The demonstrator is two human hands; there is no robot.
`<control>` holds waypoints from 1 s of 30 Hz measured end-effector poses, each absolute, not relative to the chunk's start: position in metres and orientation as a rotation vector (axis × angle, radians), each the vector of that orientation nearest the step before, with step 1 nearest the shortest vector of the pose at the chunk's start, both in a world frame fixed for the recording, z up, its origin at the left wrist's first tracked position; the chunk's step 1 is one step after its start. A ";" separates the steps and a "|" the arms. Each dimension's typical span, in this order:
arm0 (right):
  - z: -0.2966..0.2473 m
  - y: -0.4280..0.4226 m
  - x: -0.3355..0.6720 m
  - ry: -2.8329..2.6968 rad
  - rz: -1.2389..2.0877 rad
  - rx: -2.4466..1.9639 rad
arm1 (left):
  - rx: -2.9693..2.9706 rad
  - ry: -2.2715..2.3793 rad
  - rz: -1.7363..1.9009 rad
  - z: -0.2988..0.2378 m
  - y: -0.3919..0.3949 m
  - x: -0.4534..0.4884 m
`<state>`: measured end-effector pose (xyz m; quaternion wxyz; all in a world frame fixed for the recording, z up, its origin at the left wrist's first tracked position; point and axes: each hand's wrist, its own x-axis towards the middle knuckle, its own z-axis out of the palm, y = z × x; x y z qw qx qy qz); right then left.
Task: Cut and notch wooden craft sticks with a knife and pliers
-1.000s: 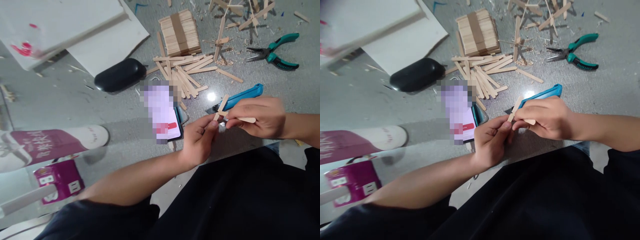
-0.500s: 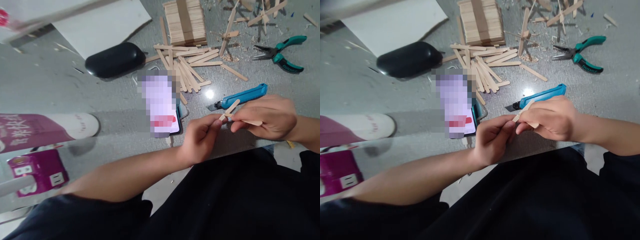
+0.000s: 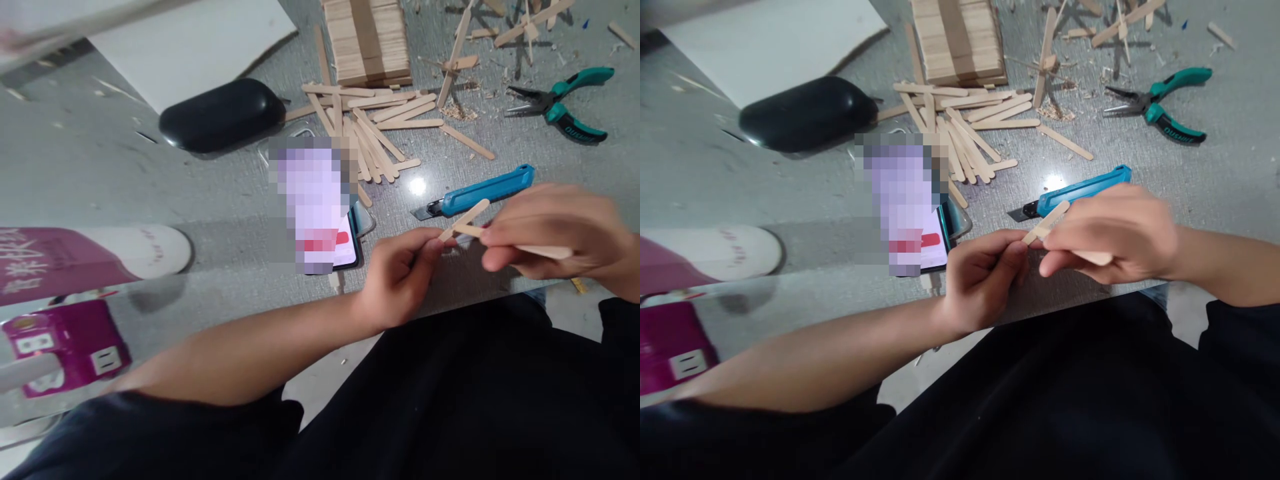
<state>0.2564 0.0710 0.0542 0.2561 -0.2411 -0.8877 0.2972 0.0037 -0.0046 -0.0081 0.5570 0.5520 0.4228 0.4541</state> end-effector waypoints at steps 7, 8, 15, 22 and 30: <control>0.029 0.115 0.254 -2.352 0.579 -0.862 | 1.273 1.020 1.127 -0.009 -0.006 0.004; 0.024 0.121 0.255 -2.466 0.594 -0.864 | 1.277 1.025 1.133 -0.008 -0.005 0.004; 0.036 0.118 0.260 -2.704 0.391 -0.680 | 1.261 1.063 1.166 -0.006 -0.004 0.006; 0.061 0.091 0.260 -3.107 0.425 -0.673 | 1.239 1.085 1.169 -0.005 -0.003 0.007; 0.054 0.083 0.258 -3.133 0.214 -0.647 | 1.241 1.088 1.195 -0.002 0.000 0.005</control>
